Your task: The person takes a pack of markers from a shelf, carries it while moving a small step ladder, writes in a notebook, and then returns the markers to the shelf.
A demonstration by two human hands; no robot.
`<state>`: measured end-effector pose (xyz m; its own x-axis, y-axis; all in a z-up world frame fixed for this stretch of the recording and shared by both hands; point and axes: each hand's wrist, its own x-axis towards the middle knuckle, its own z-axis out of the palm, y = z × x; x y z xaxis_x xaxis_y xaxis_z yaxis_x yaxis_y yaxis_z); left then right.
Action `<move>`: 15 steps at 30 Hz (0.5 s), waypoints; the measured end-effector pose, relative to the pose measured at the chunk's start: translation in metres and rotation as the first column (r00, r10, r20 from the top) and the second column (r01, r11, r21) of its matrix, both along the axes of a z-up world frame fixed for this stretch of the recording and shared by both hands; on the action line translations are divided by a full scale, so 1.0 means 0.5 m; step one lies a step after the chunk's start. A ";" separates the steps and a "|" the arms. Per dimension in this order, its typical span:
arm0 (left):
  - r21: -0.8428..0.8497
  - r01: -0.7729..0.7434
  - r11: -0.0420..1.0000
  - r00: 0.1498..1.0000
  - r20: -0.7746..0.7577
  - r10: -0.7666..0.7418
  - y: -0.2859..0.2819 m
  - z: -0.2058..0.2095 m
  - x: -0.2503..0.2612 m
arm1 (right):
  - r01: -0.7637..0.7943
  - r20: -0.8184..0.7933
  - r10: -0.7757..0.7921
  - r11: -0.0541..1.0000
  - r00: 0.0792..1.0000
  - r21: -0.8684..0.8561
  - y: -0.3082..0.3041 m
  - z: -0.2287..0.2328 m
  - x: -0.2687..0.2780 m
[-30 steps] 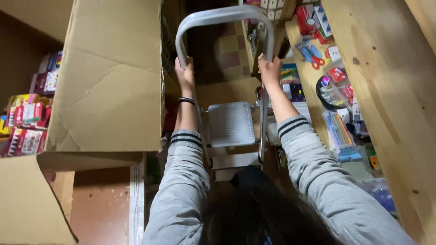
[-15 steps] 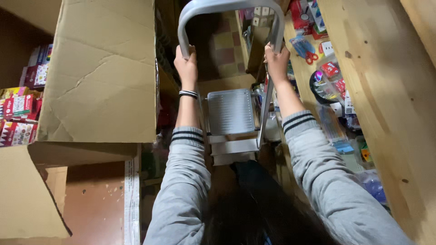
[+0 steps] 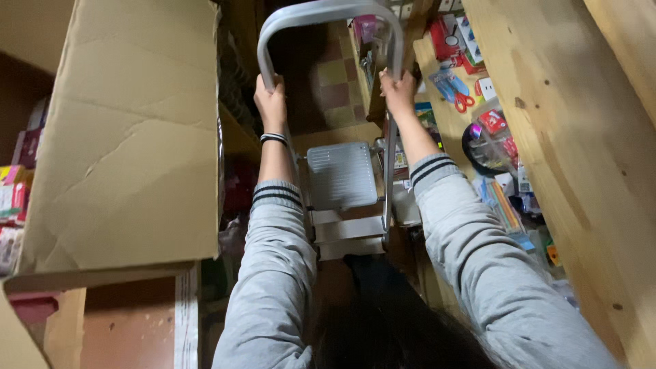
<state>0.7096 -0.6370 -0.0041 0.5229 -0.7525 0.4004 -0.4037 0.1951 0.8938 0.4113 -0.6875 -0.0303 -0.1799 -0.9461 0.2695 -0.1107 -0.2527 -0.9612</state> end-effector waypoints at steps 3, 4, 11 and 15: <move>0.005 -0.025 1.000 0.991 -0.129 0.025 -0.039 -0.029 0.017 | 0.017 0.109 0.000 0.988 0.994 -0.153 -0.042 -0.026 0.012; 0.007 -0.023 1.000 0.993 -0.119 0.024 -0.041 -0.027 0.019 | 0.021 0.124 -0.002 0.988 0.992 -0.154 -0.048 -0.028 0.016; 0.049 -0.039 0.998 0.990 -0.136 0.046 -0.055 -0.036 0.028 | 0.000 0.093 0.019 0.981 0.996 -0.196 -0.050 -0.020 0.024; 0.020 -0.054 0.998 0.988 -0.146 0.056 -0.067 -0.040 0.034 | -0.014 0.089 0.032 0.981 0.996 -0.195 -0.077 -0.046 0.023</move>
<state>0.7265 -0.6704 -0.0241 0.6157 -0.7266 0.3049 -0.2783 0.1614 0.9468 0.4229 -0.7263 -0.0534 -0.1906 -0.8816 0.4318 -0.0169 -0.4368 -0.8994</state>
